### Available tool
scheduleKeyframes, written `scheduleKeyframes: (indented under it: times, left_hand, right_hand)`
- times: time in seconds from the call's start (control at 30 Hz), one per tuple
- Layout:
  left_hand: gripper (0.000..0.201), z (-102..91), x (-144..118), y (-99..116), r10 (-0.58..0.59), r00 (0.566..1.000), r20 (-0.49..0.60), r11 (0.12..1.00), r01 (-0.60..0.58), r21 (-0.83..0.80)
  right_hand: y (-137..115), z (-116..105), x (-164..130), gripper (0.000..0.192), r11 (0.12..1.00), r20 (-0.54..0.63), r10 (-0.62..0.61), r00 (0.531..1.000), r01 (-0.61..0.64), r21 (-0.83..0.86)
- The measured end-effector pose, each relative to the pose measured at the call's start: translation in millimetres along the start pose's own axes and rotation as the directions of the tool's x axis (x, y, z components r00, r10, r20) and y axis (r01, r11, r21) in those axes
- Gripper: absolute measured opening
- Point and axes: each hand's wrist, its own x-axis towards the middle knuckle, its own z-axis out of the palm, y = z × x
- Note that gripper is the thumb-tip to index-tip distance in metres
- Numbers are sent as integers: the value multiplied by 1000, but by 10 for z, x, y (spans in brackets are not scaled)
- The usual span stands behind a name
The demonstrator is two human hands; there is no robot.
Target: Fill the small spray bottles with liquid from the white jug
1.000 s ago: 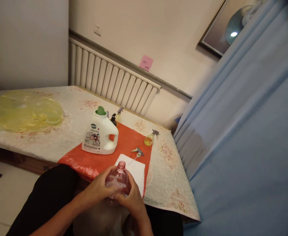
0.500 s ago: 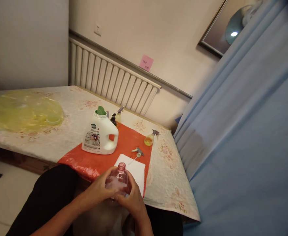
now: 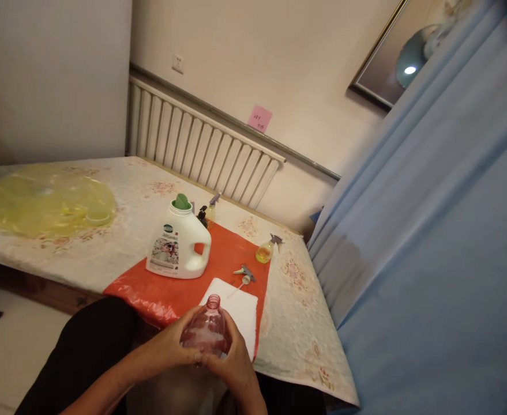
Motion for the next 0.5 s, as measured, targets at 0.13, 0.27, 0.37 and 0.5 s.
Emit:
scheduleKeyframes:
  times: [0.13,0.27,0.37,0.5]
  left_hand:
    - [88,-25,4,-51,-16,999,32,998,18,-56]
    - [88,-32,13,-70,-14,1000,3,999,14,-37]
    - [84,-20,7,-21,-30,999,15,998,31,-55]
    - [80,1,-4,68,-53,997,59,995,58,-77]
  right_hand:
    - [43,25,14,90,1000,8,21,1000,-21,5]
    - [85,26,32,92,999,12,32,999,-32,29]
    - [90,31,34,92,999,-5,40,999,-40,32]
    - [92,33,28,92,997,4,54,999,-54,51]
